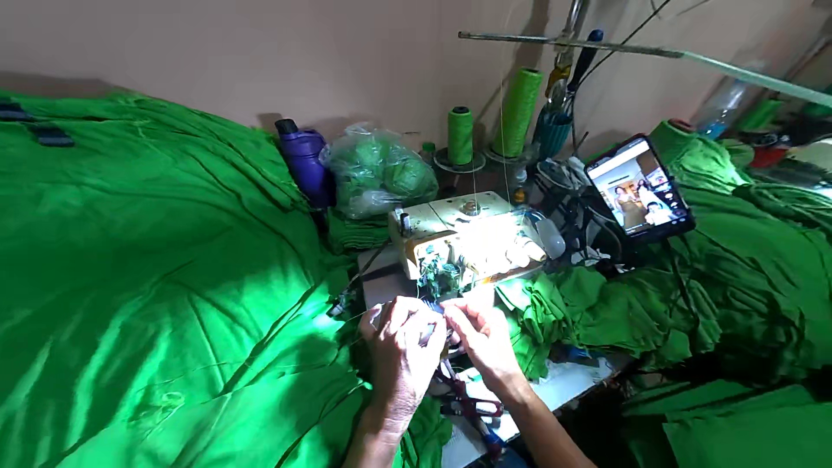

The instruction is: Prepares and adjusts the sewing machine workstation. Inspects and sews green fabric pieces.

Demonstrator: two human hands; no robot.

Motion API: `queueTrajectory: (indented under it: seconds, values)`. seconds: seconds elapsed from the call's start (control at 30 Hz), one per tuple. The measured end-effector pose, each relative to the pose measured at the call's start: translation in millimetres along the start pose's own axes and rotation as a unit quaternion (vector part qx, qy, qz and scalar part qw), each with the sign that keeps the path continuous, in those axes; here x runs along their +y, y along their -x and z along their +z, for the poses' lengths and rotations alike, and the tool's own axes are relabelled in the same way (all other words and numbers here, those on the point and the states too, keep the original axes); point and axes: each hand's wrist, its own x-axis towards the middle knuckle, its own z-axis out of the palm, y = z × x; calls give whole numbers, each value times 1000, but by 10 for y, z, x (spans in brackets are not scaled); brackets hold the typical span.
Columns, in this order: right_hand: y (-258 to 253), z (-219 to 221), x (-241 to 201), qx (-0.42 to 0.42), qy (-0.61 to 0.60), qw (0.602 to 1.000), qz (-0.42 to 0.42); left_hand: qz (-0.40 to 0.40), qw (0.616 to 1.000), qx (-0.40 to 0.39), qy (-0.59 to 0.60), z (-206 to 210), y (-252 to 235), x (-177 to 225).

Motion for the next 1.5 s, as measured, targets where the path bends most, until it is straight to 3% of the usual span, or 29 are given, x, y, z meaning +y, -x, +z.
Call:
queueTrajectory:
  seconds: [0.4,0.63,0.73,0.8,0.87,0.97,1.03,1.1,1.23,1.37,1.43,1.5]
  values:
    - [-51,-96,-38,-33,-52,995,80,3,1000,-11,9,28,40,-8]
    - [-102,-123,13,-15,-12,999,49,2,999,-37,26,32,38,-25]
    - [42,-153,56,24,83,995,-43,-10,999,-47,21,28,41,-34]
    - [236,-198,83,44,207,966,-150,-30,998,-42,20,2,33,-35]
    - [479,-255,193,13,289,932,-217,-52,998,-35,12,-17,20,-41]
    - [842,-300,492,-106,377,890,-231,-77,996,-29,15,-24,16,-26]
    - [972,-269,656,-113,473,834,-261,-85,996,-25,14,-21,19,-15]
    - [992,-244,718,-97,501,810,-287,-88,996,-20,10,-13,24,-21]
    - [923,-285,664,-98,470,837,-264,-97,995,-24,14,-15,12,-26]
    - [924,-390,661,-83,494,822,-273,-106,994,-22,14,-7,12,-18]
    - [910,-449,627,-64,455,852,-253,-104,994,-17,12,-9,13,-18]
    - [874,-502,544,-54,355,915,-186,-99,995,-17,16,-8,12,-12]
